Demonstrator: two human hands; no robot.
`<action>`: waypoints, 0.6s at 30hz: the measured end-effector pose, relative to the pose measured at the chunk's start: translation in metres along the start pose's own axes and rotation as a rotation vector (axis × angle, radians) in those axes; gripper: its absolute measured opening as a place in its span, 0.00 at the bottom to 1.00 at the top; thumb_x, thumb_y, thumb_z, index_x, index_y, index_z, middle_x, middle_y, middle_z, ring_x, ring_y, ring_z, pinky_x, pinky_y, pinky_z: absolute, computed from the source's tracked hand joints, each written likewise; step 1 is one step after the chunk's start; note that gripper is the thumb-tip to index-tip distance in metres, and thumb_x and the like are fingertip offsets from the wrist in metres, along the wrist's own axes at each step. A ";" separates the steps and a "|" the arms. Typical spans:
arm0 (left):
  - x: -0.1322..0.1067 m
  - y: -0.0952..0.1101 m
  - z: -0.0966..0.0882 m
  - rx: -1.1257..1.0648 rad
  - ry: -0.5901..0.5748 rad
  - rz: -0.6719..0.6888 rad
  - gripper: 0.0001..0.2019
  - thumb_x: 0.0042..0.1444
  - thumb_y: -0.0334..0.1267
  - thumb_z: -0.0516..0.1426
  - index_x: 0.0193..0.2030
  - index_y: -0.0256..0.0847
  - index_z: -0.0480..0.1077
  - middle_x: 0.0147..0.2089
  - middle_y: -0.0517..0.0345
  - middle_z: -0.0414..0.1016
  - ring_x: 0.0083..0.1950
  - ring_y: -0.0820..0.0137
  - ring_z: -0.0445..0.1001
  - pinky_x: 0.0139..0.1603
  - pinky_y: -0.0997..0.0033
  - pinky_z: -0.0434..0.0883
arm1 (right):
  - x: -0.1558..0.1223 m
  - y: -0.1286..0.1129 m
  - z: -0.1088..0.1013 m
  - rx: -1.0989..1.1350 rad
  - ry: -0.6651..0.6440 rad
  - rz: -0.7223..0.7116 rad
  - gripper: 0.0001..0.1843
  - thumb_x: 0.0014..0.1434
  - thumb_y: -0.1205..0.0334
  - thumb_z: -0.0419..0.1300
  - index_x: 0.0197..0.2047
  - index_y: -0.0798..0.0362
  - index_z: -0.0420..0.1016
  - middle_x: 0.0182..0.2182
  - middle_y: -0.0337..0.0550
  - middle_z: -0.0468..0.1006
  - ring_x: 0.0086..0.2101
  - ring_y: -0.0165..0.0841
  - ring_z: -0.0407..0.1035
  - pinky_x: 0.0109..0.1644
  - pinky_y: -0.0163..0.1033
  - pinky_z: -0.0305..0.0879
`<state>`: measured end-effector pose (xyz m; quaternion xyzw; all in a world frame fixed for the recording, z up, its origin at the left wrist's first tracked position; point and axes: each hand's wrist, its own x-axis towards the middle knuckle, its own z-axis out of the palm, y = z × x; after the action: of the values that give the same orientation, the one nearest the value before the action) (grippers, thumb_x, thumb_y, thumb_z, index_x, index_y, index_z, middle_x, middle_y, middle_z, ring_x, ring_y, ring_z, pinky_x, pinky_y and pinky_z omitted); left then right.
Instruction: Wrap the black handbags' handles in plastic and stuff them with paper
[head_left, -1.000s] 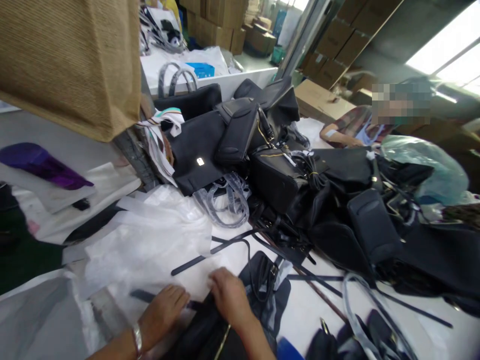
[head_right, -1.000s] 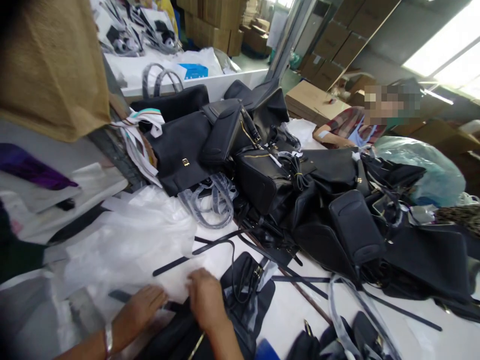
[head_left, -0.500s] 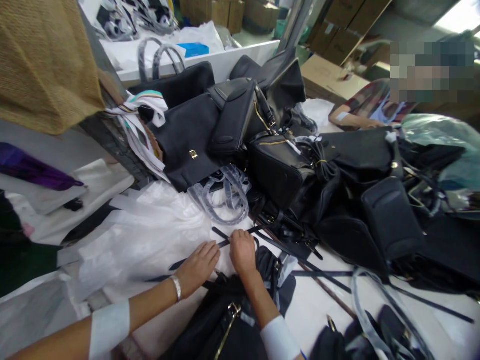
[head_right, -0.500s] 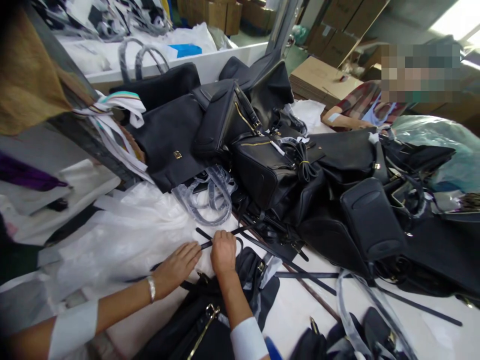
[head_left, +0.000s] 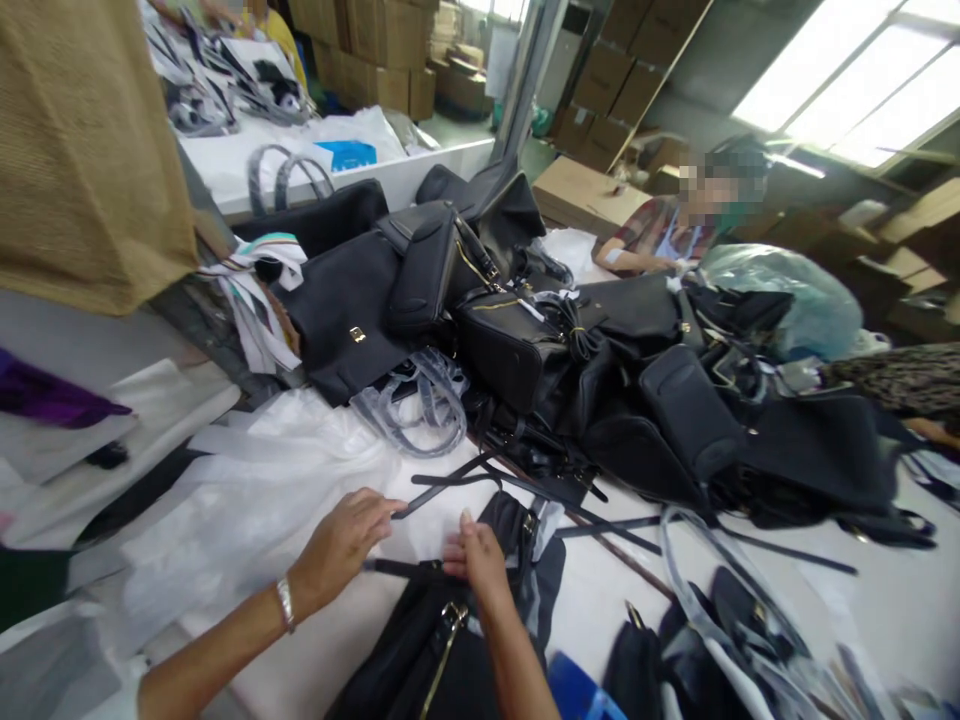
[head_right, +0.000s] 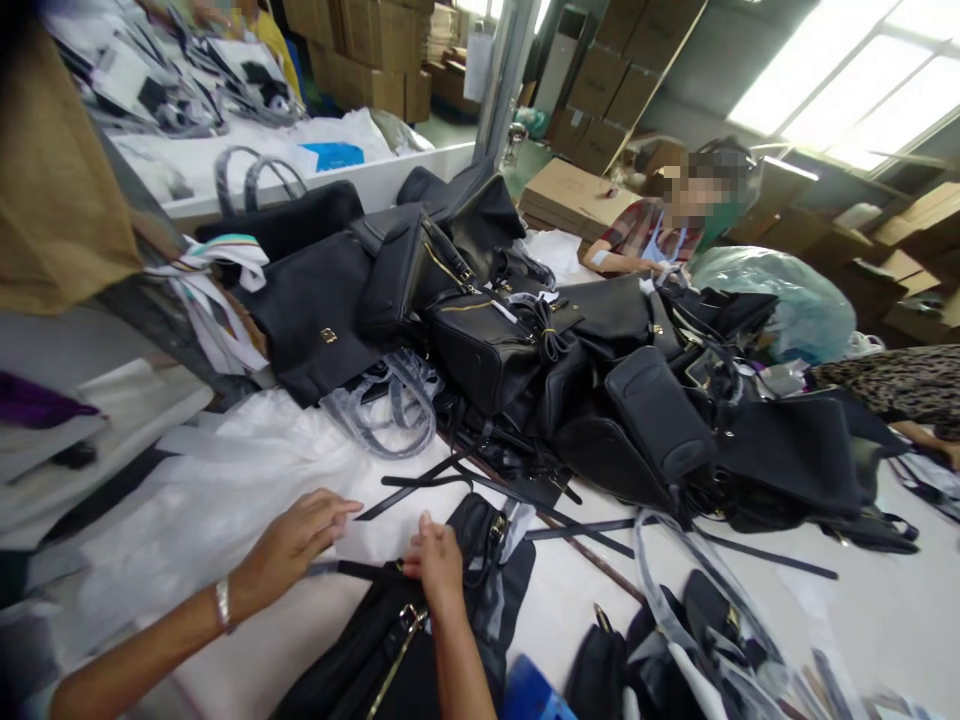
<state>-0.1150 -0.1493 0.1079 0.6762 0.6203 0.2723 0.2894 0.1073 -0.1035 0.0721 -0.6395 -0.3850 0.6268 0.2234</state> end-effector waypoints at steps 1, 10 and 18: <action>-0.006 0.002 -0.006 -0.038 0.014 -0.021 0.14 0.64 0.39 0.48 0.53 0.45 0.68 0.44 0.56 0.73 0.48 0.66 0.70 0.51 0.67 0.67 | -0.008 0.002 0.006 0.108 -0.133 0.135 0.33 0.54 0.30 0.50 0.37 0.56 0.68 0.31 0.50 0.77 0.26 0.36 0.73 0.29 0.40 0.70; -0.049 -0.020 -0.013 -0.045 0.053 -0.083 0.15 0.64 0.43 0.48 0.51 0.45 0.70 0.45 0.56 0.74 0.46 0.68 0.73 0.49 0.70 0.70 | -0.049 -0.006 0.049 0.416 -0.125 -0.132 0.22 0.46 0.44 0.67 0.31 0.54 0.68 0.20 0.34 0.70 0.19 0.25 0.62 0.21 0.29 0.59; -0.047 -0.011 -0.008 0.139 -0.047 0.219 0.17 0.62 0.36 0.50 0.56 0.44 0.67 0.51 0.52 0.75 0.55 0.63 0.70 0.64 0.53 0.59 | -0.070 0.005 0.024 0.255 -0.135 -0.261 0.17 0.45 0.52 0.67 0.35 0.55 0.73 0.25 0.38 0.74 0.23 0.28 0.64 0.25 0.32 0.60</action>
<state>-0.1318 -0.1954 0.1051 0.7644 0.5534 0.2428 0.2247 0.0909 -0.1653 0.1098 -0.5071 -0.3963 0.6777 0.3557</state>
